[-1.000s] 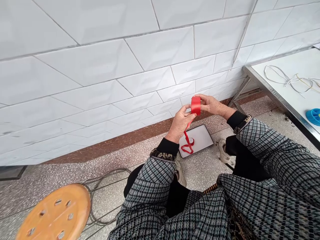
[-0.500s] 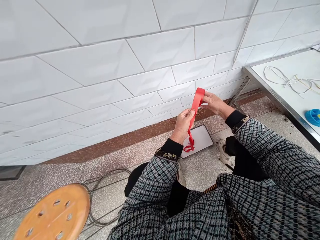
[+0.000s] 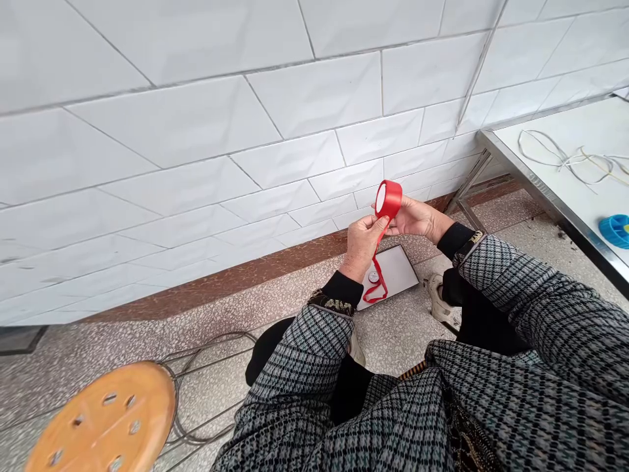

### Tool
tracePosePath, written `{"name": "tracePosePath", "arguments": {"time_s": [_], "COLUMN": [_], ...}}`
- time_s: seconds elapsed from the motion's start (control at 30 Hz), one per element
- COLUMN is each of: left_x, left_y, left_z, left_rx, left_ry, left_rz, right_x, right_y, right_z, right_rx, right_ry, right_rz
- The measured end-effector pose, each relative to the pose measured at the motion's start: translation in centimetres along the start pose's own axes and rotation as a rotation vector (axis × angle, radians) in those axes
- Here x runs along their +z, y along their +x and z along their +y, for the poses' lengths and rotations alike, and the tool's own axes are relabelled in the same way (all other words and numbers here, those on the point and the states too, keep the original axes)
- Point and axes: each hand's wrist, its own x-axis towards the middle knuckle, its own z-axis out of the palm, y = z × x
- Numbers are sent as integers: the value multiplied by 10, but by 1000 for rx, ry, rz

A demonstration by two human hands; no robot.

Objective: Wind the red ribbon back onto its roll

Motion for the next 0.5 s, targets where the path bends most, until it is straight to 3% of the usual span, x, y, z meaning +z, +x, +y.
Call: {"name": "tracePosePath", "arguments": {"time_s": [0.17, 0.5], "left_x": [1, -11], "left_y": [-3, 7], "left_z": [6, 4], "left_rx": [103, 142], "left_ry": [81, 172], "left_rz": [119, -109], "right_x": [1, -1], "right_y": [-1, -4], "right_z": [-2, -3], "right_rx": [59, 108], "right_ry": [36, 90], "right_rz": [-37, -136]}}
